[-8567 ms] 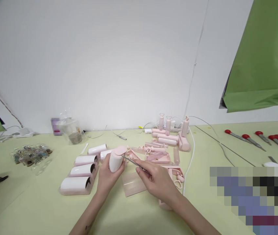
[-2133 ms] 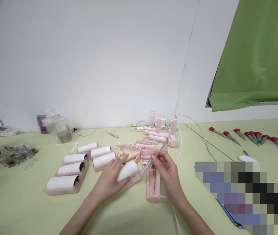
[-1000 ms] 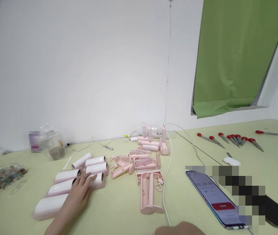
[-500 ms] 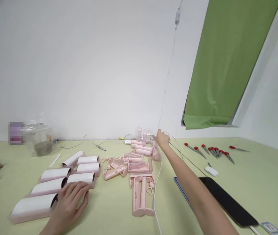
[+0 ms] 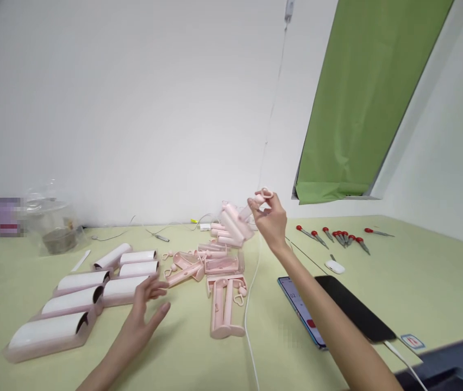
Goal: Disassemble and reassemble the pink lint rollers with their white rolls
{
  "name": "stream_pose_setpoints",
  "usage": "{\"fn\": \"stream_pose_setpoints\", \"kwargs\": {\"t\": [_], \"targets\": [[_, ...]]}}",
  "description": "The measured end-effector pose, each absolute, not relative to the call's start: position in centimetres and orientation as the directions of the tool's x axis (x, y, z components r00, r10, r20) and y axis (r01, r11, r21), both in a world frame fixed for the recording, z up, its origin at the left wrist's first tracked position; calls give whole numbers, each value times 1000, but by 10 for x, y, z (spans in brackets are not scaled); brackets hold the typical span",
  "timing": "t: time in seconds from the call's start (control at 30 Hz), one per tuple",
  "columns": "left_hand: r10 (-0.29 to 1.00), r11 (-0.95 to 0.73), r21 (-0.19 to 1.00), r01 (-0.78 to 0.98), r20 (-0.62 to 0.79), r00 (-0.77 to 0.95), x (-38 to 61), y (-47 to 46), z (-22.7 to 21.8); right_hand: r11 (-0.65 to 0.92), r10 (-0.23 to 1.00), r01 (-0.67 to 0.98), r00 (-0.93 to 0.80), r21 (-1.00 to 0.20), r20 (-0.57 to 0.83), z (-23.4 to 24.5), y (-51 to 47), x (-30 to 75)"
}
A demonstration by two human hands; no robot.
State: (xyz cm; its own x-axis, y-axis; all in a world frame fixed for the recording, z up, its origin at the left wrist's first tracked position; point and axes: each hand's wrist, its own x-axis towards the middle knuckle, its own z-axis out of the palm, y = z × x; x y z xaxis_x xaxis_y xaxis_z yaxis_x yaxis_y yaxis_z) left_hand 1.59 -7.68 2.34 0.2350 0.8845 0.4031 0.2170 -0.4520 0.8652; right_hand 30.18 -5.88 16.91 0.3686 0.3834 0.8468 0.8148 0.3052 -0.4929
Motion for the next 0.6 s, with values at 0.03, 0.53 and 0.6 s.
{"fn": "stream_pose_setpoints", "kwargs": {"t": [0.03,0.53,0.6], "targets": [[906,-359,931,67,330,264,28,-75,28,465,413,710,355,-529,839,165,-66,287],[997,58,965,-255,-42,68,19,-59,42,280,926,520,76,-807,370,66,-84,229],[992,106,962,-251,-84,97,18,-59,41,270,942,498,39,-824,332,61,-86,230]]}}
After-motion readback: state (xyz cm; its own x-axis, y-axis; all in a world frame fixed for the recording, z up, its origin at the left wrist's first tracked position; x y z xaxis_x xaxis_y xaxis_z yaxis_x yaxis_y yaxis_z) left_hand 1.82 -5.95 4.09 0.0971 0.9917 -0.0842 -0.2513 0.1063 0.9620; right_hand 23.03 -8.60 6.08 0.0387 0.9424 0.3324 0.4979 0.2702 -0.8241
